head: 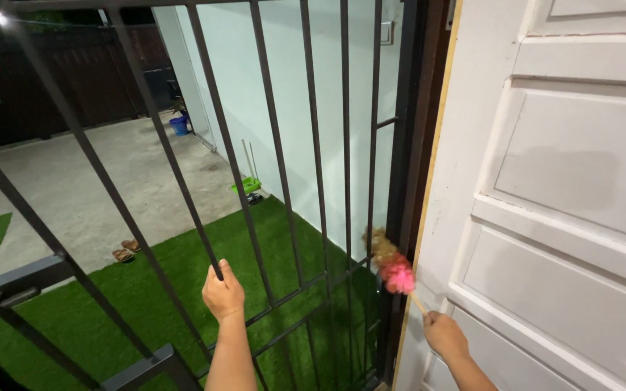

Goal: Dusting a white wooden door and a black metal gate using a handheld duster.

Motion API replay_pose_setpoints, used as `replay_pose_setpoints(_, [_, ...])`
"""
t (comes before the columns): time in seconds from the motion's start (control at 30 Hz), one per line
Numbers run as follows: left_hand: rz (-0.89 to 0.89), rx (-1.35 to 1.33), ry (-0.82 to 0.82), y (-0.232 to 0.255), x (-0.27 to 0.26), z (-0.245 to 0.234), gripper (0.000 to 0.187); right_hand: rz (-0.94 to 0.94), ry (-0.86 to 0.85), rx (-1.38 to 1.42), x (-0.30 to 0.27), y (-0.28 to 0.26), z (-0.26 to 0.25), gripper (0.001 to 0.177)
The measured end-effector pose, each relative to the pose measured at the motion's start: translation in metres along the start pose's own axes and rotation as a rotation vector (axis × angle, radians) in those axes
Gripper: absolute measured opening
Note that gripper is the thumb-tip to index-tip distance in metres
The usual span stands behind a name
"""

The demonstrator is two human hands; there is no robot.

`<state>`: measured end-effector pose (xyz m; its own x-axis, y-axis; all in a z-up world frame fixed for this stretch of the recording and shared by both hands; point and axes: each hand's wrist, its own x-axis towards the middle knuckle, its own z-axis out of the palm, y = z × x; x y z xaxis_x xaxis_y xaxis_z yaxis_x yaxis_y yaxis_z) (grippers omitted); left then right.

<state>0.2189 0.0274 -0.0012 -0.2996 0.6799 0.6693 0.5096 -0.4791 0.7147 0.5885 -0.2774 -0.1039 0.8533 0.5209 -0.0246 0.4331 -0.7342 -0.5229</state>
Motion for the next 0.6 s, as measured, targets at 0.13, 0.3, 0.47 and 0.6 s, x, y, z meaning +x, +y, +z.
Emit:
replay_pose_setpoints(0.13, [-0.022, -0.006, -0.001, 0.002, 0.001, 0.001, 0.039, -0.150, -0.119, -0.002, 0.028, -0.004, -0.006, 0.038])
replay_pose_setpoints(0.3, [0.006, 0.007, 0.022, 0.001, 0.000, 0.000, 0.039, -0.257, 0.103, 0.021, 0.004, -0.076, -0.141, 0.033])
replay_pose_setpoints(0.47, [-0.019, 0.040, -0.002, -0.002, 0.000, 0.003, 0.041, -0.264, 0.403, 0.223, -0.009, -0.092, -0.187, 0.036])
replay_pose_setpoints(0.6, [-0.032, 0.024, -0.010, 0.001, 0.001, 0.001, 0.040, -0.163, 0.345, 0.200, 0.039, -0.032, -0.101, 0.040])
